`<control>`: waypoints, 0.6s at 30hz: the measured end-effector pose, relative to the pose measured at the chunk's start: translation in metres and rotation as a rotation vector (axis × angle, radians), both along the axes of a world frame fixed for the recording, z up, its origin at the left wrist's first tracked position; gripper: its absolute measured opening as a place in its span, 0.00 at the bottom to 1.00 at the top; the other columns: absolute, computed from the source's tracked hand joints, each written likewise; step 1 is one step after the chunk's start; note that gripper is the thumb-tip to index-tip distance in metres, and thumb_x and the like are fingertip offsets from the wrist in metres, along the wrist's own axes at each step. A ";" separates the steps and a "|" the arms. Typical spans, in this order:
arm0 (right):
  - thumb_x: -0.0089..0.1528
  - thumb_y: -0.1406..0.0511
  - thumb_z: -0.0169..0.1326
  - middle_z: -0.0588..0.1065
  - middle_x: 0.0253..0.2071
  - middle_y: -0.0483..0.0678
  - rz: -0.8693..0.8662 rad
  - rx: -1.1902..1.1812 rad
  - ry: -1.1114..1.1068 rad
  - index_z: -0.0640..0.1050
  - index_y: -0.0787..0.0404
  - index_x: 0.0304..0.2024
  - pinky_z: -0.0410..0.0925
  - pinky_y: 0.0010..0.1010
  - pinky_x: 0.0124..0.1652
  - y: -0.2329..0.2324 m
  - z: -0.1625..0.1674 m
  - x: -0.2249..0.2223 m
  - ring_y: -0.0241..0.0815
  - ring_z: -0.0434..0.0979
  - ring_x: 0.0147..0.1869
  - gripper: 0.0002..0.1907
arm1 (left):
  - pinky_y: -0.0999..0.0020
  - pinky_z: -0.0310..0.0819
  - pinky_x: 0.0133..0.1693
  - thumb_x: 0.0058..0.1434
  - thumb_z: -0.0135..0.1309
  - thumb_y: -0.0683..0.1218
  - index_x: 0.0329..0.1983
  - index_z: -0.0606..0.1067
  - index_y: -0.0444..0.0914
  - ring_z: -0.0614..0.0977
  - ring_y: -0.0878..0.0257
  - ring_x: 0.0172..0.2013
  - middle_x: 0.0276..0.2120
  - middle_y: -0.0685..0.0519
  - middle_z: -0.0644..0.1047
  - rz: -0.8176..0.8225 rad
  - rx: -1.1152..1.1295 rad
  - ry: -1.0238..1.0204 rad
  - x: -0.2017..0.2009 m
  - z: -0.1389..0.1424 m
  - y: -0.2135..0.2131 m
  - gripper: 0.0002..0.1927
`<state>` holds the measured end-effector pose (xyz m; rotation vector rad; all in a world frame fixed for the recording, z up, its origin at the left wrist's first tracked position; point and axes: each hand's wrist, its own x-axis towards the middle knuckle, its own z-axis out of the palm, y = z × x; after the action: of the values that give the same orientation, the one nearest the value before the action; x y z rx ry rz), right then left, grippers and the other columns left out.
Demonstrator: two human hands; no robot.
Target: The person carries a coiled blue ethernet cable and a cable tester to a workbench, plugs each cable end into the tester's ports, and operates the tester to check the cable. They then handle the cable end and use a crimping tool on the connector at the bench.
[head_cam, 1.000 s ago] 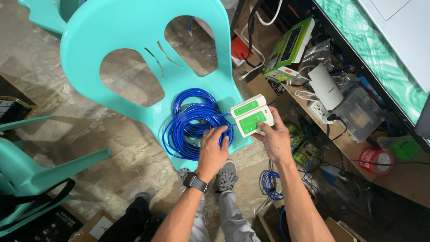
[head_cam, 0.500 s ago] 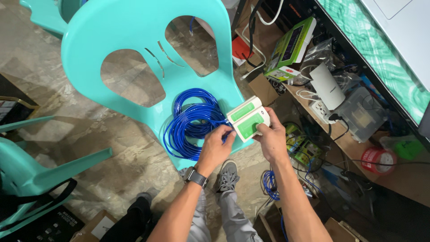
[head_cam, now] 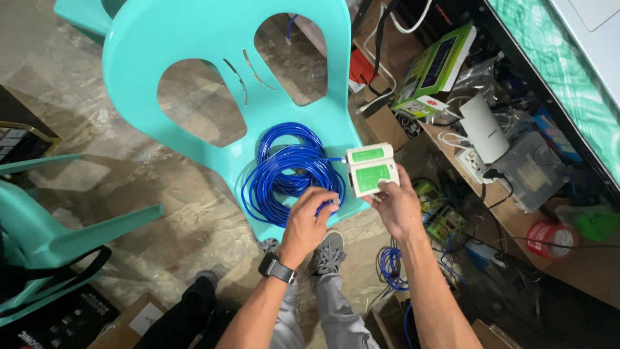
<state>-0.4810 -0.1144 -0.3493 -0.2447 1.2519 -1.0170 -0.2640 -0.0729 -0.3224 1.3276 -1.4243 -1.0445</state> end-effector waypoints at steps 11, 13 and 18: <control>0.58 0.77 0.45 0.73 0.51 0.52 -0.044 0.068 -0.076 0.63 0.49 0.59 0.72 0.46 0.46 0.025 -0.031 0.007 0.50 0.75 0.49 0.29 | 0.68 0.81 0.46 0.66 0.49 0.30 0.50 0.77 0.32 0.86 0.56 0.47 0.49 0.47 0.82 -0.010 -0.076 0.123 -0.001 0.100 0.002 0.13; 0.56 0.77 0.44 0.73 0.52 0.52 -0.053 0.042 -0.074 0.62 0.46 0.59 0.73 0.48 0.46 0.022 -0.027 0.011 0.50 0.76 0.50 0.31 | 0.69 0.81 0.47 0.68 0.48 0.30 0.50 0.77 0.33 0.86 0.57 0.48 0.50 0.47 0.82 -0.003 -0.104 0.130 0.002 0.116 0.001 0.12; 0.58 0.76 0.45 0.72 0.54 0.48 -0.038 -0.015 -0.067 0.62 0.44 0.60 0.70 0.43 0.47 0.011 -0.009 0.010 0.47 0.74 0.51 0.31 | 0.70 0.82 0.44 0.67 0.49 0.31 0.49 0.78 0.32 0.86 0.57 0.47 0.49 0.47 0.82 0.022 -0.083 0.127 0.013 0.142 -0.001 0.11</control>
<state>-0.4709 -0.1038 -0.3585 -0.1977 1.1918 -1.0596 -0.2510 -0.0740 -0.1800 1.1942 -1.3410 -1.0260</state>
